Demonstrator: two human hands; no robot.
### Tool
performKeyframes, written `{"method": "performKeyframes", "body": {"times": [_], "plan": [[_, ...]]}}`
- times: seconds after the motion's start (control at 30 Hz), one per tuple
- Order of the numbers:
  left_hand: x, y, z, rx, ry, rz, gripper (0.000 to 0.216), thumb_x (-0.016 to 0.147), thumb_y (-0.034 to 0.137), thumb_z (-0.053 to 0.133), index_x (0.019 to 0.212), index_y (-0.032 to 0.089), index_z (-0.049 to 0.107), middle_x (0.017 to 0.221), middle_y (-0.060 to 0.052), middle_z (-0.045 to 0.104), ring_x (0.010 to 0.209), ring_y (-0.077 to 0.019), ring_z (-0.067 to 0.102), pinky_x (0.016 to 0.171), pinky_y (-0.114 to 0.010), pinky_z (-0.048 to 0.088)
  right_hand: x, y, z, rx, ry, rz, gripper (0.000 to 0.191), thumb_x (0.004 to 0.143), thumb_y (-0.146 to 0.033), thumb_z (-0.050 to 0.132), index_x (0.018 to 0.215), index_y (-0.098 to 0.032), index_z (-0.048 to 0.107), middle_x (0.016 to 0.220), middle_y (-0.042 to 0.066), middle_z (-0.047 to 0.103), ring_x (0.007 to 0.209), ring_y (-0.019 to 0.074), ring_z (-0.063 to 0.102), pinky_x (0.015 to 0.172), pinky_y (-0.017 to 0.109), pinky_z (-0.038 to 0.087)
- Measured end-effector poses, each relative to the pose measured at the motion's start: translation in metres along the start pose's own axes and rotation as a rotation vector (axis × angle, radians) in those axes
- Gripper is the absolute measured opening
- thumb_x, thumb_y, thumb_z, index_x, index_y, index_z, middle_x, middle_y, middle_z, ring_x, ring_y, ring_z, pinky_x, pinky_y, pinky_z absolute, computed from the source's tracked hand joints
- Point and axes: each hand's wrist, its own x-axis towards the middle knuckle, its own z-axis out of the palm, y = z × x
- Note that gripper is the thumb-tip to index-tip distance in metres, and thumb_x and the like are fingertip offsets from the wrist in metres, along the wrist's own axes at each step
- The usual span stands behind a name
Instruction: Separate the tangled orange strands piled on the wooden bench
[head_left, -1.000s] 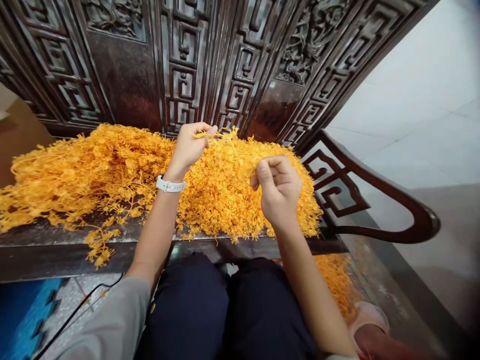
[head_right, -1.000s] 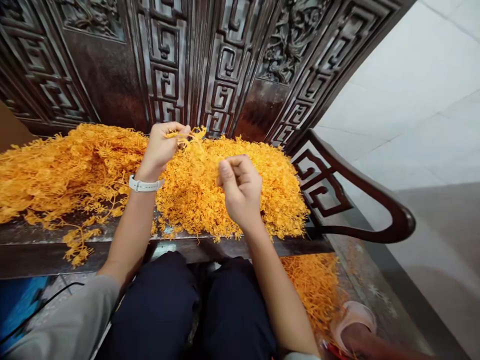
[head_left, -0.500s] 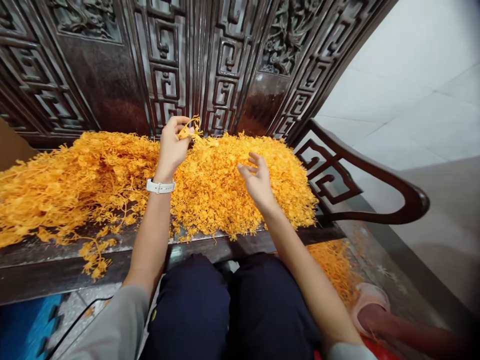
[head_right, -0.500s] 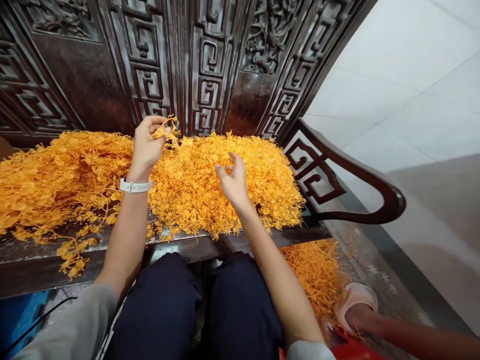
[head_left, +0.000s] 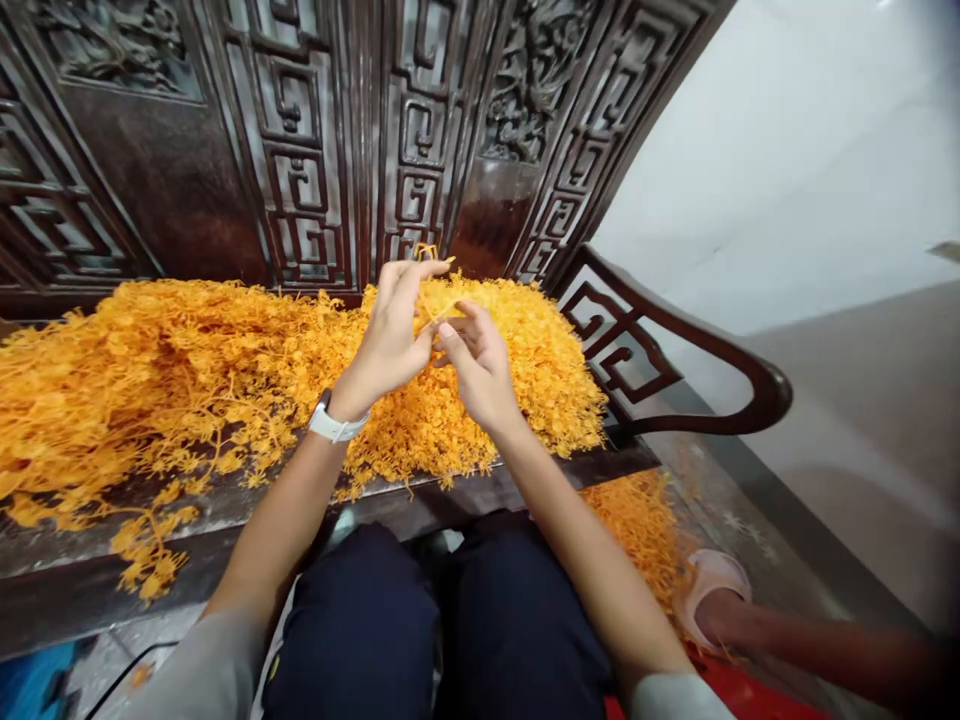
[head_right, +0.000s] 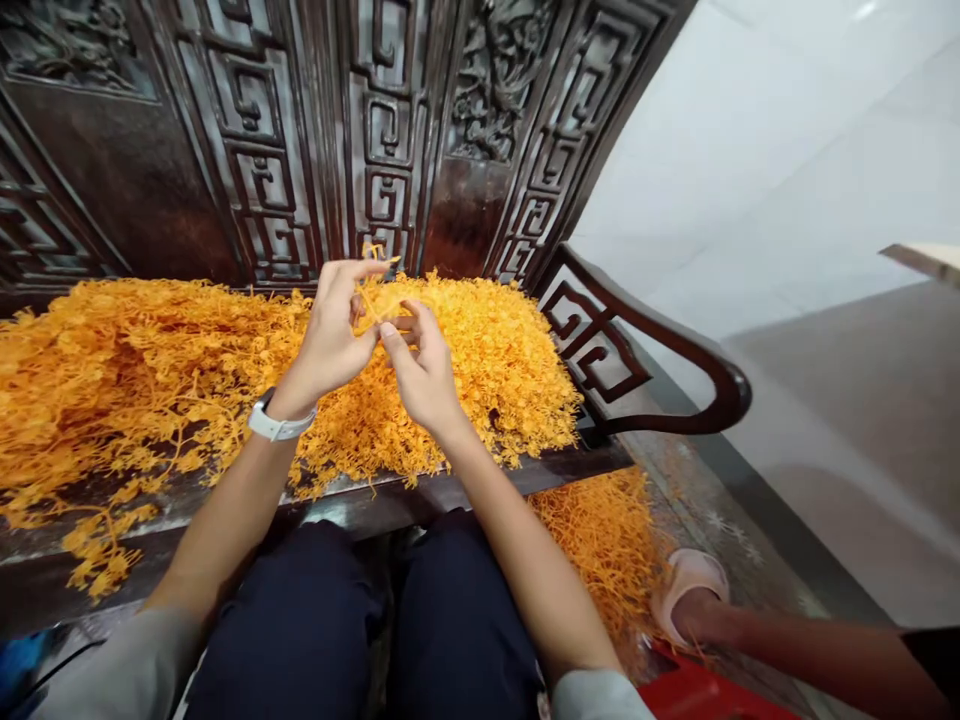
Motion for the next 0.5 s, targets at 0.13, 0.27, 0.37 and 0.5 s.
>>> {"method": "performKeyframes", "body": {"times": [0.13, 0.27, 0.37, 0.5], "plan": [[-0.001, 0.009, -0.008, -0.014, -0.101, 0.004, 0.047, 0.089, 0.011, 0.069, 0.134, 0.023, 0.062, 0.131, -0.012, 0.058, 0.08, -0.0141, 0.06, 0.079, -0.034, 0.058, 0.006, 0.005, -0.009, 0.011, 0.074, -0.005, 0.066, 0.09, -0.055, 0.074, 0.149, -0.036, 0.051, 0.137, 0.01, 0.062, 0.115, 0.0257, 0.062, 0.096, 0.046, 0.06], [0.001, 0.012, -0.016, 0.023, -0.249, 0.0, 0.032, 0.099, 0.029, 0.068, 0.129, 0.021, 0.066, 0.129, -0.012, 0.068, 0.095, -0.0197, 0.068, 0.091, -0.037, 0.058, 0.004, -0.004, -0.013, 0.029, 0.076, -0.088, 0.06, 0.09, -0.05, 0.074, 0.144, -0.034, 0.054, 0.142, 0.009, 0.061, 0.118, 0.0242, 0.062, 0.099, 0.044, 0.059], [0.002, 0.017, -0.02, 0.035, -0.325, 0.011, 0.033, 0.105, 0.036, 0.058, 0.132, 0.02, 0.067, 0.134, -0.013, 0.071, 0.122, -0.0266, 0.067, 0.107, -0.044, 0.052, 0.005, -0.009, -0.014, 0.064, 0.102, -0.132, 0.038, 0.089, -0.042, 0.077, 0.123, -0.029, 0.065, 0.124, 0.007, 0.069, 0.104, 0.0201, 0.065, 0.089, 0.037, 0.06], [0.003, 0.019, -0.019, -0.071, -0.345, -0.086, 0.033, 0.107, 0.043, 0.053, 0.105, 0.019, 0.076, 0.107, -0.01, 0.078, 0.103, -0.0244, 0.073, 0.093, -0.038, 0.054, 0.008, -0.008, -0.017, 0.035, 0.159, -0.105, 0.019, 0.093, -0.043, 0.072, 0.097, -0.024, 0.069, 0.091, 0.003, 0.071, 0.076, 0.0147, 0.064, 0.073, 0.034, 0.057]]}}
